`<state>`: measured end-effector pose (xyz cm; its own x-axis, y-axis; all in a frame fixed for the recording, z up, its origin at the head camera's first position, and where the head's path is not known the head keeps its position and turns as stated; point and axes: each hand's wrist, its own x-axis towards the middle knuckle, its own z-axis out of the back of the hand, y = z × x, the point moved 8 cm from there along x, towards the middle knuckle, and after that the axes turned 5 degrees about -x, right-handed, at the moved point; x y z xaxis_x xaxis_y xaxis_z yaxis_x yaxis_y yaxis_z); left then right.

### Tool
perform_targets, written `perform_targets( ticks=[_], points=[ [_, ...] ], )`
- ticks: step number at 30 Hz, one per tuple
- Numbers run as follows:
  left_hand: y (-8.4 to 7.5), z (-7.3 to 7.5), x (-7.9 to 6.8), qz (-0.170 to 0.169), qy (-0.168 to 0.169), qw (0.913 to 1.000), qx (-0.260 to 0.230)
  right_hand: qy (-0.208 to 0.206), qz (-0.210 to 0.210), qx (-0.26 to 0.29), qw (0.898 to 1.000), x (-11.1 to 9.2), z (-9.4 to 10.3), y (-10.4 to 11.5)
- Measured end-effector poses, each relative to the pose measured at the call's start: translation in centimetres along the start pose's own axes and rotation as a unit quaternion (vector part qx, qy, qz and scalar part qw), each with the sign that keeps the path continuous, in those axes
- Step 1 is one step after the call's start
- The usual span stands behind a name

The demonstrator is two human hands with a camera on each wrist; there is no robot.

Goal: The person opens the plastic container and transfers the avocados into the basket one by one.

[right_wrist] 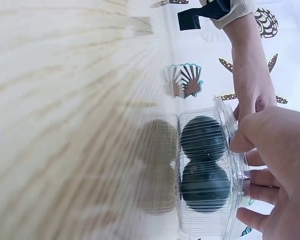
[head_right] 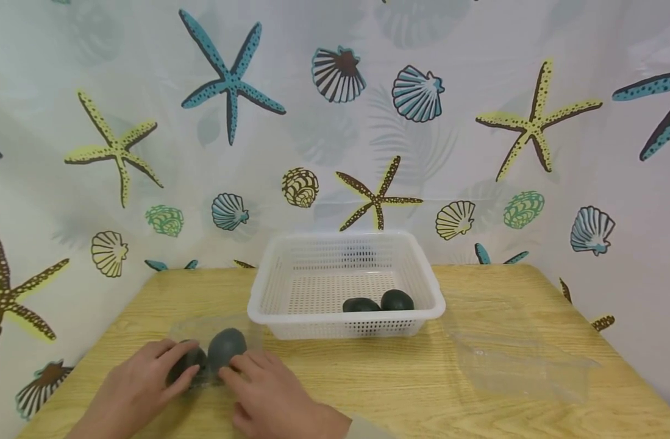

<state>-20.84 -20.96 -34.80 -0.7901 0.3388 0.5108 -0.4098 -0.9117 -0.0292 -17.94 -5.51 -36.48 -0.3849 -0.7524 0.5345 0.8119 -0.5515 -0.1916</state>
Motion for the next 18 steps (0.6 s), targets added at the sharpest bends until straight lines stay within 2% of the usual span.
perform_targets(
  ticks=[5,12,18],
  points=[
    [-0.2,-0.2,0.0,0.018,0.049,0.9986,-0.007,-0.016,-0.002,0.02,1.0,-0.7,0.5,-0.2],
    [-0.3,-0.3,-0.3,0.029,0.076,0.9966,-0.01,-0.012,-0.006,0.008,1.0,-1.3,0.3,-0.1],
    [-0.2,-0.6,-0.5,0.047,0.129,0.9902,-0.026,-0.044,0.012,0.002,0.999,-1.9,1.1,0.2]
  ],
)
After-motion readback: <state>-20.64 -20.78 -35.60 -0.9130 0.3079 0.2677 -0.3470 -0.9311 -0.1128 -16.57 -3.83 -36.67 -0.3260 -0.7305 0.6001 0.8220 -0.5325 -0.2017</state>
